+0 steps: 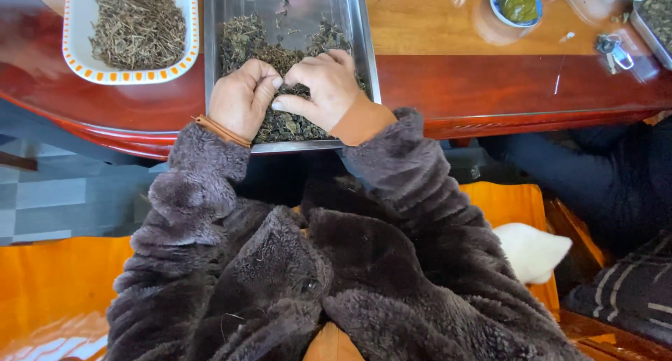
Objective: Sorting dried tea leaves by hand, removing stems and placing them into a separate container.
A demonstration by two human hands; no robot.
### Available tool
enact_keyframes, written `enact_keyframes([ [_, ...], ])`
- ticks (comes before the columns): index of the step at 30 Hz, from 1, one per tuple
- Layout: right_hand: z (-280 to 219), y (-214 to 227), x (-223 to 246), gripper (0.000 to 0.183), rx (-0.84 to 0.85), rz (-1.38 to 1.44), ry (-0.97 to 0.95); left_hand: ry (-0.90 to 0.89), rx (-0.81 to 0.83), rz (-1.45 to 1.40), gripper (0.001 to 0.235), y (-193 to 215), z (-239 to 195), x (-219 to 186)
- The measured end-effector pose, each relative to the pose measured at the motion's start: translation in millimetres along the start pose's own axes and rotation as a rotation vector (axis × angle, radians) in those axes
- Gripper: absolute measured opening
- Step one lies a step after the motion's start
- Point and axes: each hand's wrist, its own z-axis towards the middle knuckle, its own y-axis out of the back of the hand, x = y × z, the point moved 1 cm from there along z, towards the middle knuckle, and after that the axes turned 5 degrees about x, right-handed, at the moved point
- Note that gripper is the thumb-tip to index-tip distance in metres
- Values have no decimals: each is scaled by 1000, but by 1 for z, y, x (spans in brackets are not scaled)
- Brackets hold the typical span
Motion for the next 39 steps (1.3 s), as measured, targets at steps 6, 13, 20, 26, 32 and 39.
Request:
enact_keyframes([
  [6, 0, -11, -2, 25, -69, 110, -45, 14, 7, -16, 13, -1, -2, 2],
  [13, -5, -13, -3, 17, -149, 112, 19, -4, 0, -58, 14, 0, -3, -3],
  [20, -12, -5, -2, 15, -230, -3, 18, 1, -124, -197, 16, 2, -5, -2],
  [26, -16, -1, -1, 19, -228, -36, -60, 19, -119, -302, 15, 5, -6, -7],
  [32, -9, -17, 2, 19, -235, 93, -26, -30, -93, -401, 10, 2, -5, -3],
  [39, -9, -15, 11, 11, -322, 34, 13, -11, -78, -286, 18, 0, -8, -4],
])
